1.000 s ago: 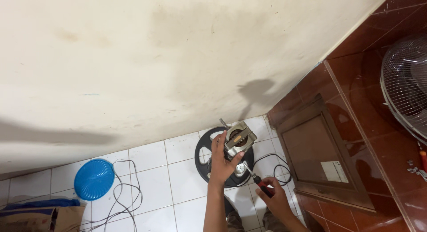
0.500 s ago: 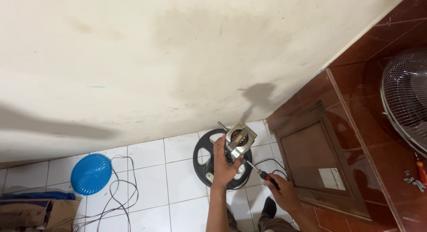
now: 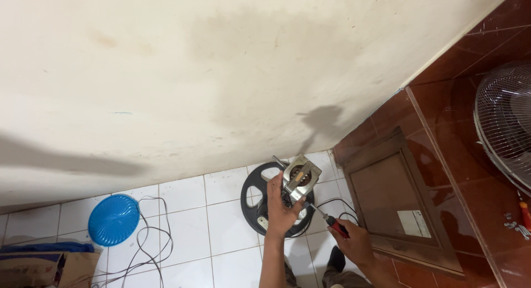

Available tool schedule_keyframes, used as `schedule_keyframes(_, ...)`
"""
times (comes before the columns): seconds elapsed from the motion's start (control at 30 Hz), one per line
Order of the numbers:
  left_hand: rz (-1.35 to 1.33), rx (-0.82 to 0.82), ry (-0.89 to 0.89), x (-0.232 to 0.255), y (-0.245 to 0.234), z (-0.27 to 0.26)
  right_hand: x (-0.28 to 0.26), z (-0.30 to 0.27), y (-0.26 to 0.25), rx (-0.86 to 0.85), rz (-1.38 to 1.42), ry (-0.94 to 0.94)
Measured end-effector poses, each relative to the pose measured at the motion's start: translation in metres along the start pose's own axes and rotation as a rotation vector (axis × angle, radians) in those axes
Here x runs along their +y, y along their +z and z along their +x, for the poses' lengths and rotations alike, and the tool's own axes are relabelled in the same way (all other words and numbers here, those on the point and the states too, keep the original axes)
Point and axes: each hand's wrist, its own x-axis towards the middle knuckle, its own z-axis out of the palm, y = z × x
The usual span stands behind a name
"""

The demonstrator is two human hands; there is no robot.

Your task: The person uses a screwdriver to tighten screws on the exposed motor assembly of a disassembled electric fan. The motor is held in the left hand while the right hand turns the screwdriver. The fan base and a wall-mounted fan are visible in the background.

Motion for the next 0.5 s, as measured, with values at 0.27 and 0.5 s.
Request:
schedule_keyframes(0.27, -0.077, 0.037, 0.088, -0.001, 0.004, -0.001, 0.044, 0.007, 0.003, -0.509, 0.814, 0.602)
schedule_keyframes(0.5, -0.035, 0.080, 0.039, 0.006, 0.008, 0.003, 0.046, 0.019, -0.001, -0.520, 0.810, 0.655)
